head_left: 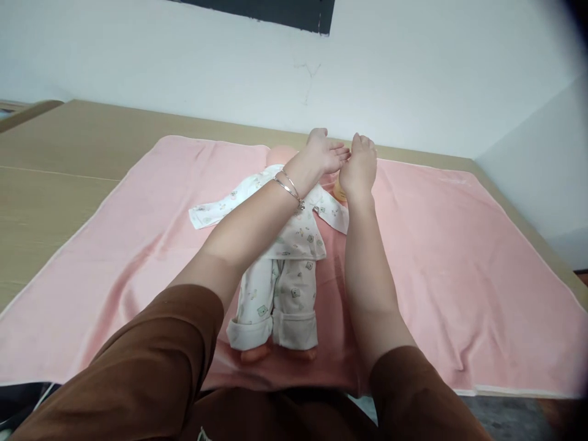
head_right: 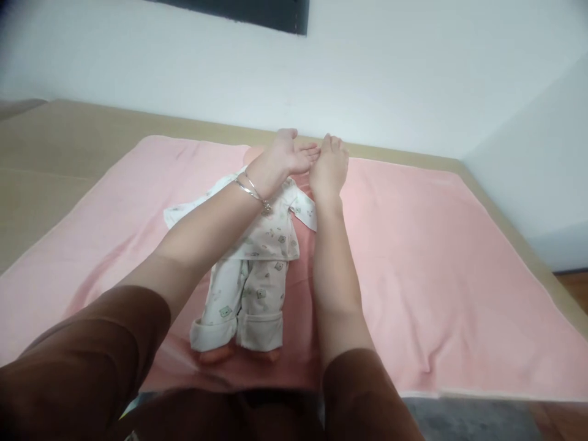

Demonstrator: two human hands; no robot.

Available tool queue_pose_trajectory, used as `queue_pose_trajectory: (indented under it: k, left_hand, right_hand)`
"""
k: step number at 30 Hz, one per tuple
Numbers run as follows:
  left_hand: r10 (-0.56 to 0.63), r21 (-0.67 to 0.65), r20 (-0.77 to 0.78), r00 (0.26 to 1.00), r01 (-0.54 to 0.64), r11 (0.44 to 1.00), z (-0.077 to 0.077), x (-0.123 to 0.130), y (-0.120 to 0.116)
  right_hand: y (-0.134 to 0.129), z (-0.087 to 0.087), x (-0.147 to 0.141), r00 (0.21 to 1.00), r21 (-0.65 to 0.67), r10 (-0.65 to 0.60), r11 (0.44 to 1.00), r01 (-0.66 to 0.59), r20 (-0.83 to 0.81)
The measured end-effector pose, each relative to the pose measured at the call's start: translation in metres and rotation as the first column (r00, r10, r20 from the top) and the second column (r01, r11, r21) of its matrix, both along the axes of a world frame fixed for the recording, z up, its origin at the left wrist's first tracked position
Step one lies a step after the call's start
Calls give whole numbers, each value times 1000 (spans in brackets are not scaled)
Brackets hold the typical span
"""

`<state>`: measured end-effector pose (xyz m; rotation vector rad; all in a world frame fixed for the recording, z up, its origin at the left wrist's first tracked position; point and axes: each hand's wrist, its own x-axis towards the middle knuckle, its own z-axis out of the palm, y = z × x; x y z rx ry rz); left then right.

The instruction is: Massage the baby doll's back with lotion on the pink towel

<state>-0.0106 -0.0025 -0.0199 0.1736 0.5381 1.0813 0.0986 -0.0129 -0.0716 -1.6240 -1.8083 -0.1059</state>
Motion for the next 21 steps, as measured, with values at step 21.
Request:
queue_pose_trajectory:
  k: [21]
  left_hand:
    - [135,233,-277,951,-70,970,28,-132,-136]
  right_hand:
    - [20,-8,3,990,30,-36,999,40,-134]
